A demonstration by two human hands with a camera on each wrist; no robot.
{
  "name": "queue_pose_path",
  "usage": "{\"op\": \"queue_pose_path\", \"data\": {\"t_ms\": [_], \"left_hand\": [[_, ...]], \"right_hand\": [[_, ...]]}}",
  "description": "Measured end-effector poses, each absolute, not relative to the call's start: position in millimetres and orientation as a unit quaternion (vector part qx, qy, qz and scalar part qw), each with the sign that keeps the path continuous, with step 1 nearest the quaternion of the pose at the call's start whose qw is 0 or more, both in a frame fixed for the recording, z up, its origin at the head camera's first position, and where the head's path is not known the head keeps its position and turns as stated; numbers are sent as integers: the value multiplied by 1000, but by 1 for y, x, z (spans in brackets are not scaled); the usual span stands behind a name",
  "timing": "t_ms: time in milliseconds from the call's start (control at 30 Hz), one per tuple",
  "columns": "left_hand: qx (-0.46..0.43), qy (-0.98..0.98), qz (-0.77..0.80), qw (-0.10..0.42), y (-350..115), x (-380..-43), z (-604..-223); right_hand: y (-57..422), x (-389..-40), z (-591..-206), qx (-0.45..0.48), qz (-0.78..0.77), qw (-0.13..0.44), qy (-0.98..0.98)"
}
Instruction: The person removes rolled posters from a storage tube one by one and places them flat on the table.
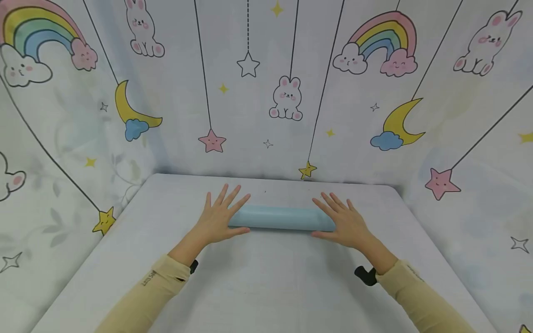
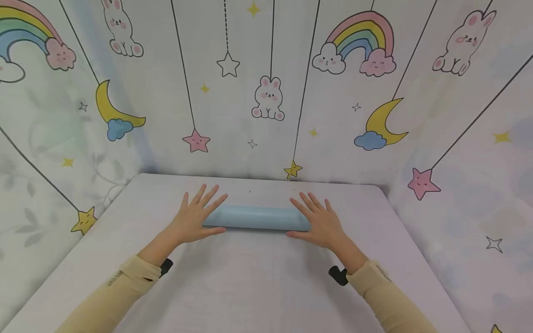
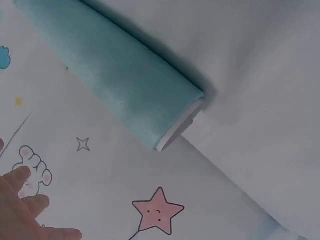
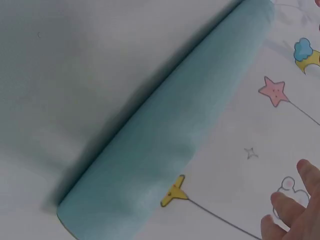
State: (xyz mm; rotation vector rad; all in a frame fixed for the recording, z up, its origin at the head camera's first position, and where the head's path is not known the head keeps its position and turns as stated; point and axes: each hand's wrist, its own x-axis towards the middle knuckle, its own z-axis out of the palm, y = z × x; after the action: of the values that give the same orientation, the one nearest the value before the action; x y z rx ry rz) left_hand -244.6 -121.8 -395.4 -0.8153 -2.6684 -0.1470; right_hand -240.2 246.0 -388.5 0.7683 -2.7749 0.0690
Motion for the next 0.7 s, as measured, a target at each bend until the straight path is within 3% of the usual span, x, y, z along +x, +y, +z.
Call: {"op": "queue_pose_path", "data": {"t_ms": [500, 700], "left_hand": [[-289, -945, -72, 137, -123, -264, -421], [-290, -945, -78, 129, -123, -273, -429]], "right_hand": [[256, -262, -409, 261, 50, 88, -960], [258, -271, -420, 269, 55, 95, -957]]}}
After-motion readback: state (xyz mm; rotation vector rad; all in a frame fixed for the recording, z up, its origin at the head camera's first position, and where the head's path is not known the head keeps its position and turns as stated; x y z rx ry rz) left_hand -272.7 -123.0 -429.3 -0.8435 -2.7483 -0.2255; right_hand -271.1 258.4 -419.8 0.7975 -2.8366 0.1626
